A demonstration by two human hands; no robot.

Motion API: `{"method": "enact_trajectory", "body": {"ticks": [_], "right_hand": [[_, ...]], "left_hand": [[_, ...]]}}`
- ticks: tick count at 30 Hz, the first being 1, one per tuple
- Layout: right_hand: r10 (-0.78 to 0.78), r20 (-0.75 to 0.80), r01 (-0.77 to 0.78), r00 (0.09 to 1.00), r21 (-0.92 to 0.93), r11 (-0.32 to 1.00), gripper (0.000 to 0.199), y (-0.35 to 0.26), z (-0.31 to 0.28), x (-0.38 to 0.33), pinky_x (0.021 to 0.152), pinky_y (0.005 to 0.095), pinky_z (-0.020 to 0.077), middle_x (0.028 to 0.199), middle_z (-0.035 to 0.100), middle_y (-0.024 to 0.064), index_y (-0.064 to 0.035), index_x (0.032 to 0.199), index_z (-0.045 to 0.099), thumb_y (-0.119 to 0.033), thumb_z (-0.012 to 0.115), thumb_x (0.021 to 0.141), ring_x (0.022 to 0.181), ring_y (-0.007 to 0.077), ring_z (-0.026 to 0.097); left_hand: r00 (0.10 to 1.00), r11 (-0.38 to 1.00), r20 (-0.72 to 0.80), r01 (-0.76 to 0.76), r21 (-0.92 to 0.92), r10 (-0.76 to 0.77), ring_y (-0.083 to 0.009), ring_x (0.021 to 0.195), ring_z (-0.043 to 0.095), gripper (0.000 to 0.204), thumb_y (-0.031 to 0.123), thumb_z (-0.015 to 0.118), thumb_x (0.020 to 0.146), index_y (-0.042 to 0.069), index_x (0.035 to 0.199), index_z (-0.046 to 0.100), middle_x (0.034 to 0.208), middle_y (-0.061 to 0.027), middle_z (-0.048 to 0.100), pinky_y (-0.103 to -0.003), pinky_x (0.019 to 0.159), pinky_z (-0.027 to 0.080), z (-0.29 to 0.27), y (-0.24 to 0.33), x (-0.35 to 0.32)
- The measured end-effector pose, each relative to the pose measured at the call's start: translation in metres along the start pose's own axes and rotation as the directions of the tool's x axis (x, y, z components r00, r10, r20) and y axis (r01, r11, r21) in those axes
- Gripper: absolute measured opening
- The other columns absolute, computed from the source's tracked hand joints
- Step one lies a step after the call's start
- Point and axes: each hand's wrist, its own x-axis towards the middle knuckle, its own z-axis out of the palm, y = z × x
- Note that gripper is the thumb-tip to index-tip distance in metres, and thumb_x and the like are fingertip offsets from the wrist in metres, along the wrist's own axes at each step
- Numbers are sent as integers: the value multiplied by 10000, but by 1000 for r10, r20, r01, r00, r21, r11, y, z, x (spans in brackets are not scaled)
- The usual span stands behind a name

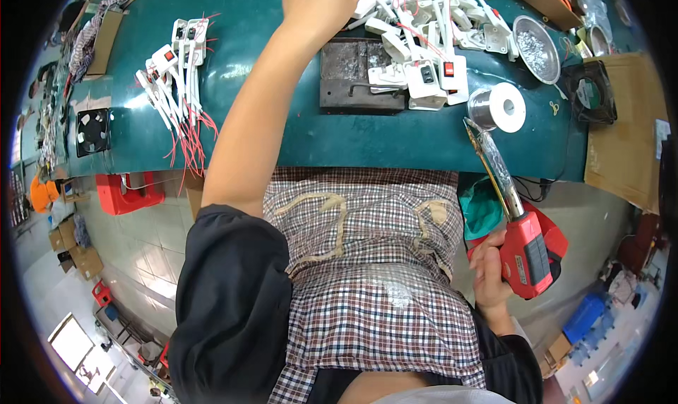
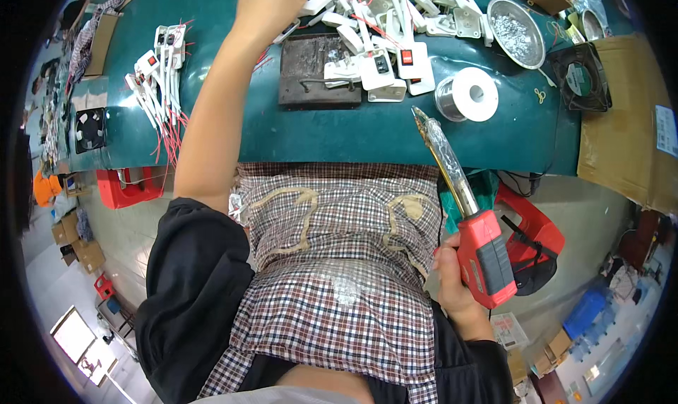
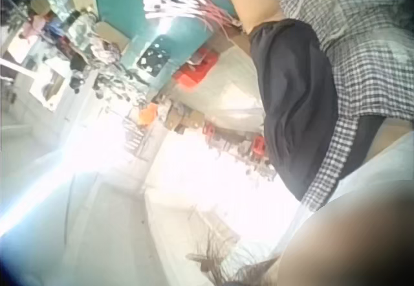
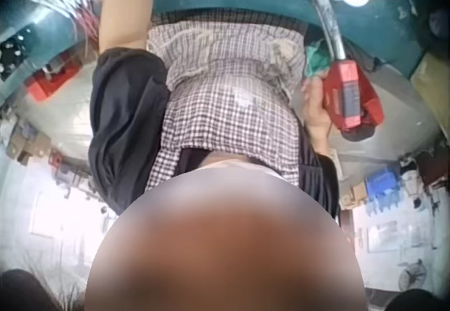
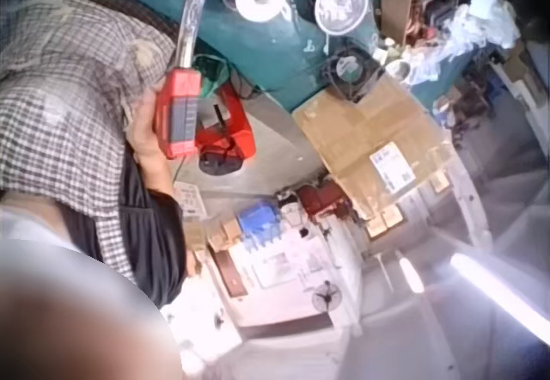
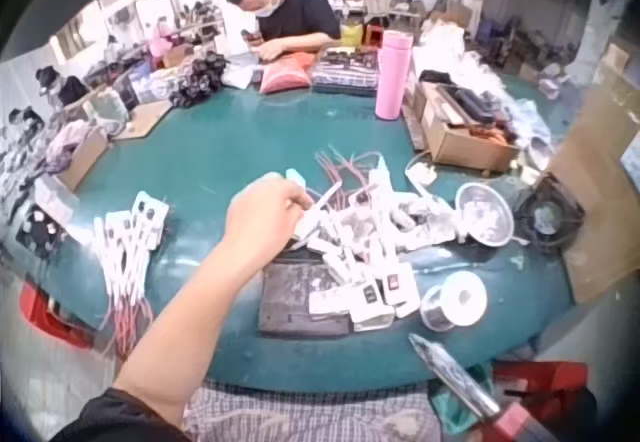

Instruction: Soldering wires to small electrical components at an assembly station.

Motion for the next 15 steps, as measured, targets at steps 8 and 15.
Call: {"method": "enact_trajectory", "body": {"ticks": [8, 15], "right_hand": [[33, -25, -32, 999, 25, 999, 184, -3, -6, -6, 498, 245, 403, 795, 512, 35, 8, 1138, 512, -104, 561, 1000, 520, 74, 405], [-4, -30, 6, 1000, 43, 999, 178, 2, -7, 1, 492, 250, 396, 778, 510, 33, 8, 1128, 516, -105, 568, 1002, 517, 73, 402]], "left_hand": [[836, 835, 54, -549, 47, 546, -307, 913, 669, 113, 151, 739, 749, 179, 832, 810, 882, -113, 658, -425, 775, 540, 6, -31, 46], [994, 877, -102, -15, -481, -40, -169, 793, 703, 79, 111, 779, 865, 52, 917, 780, 845, -34, 725, -282, 743, 527, -37, -20, 43]]}}
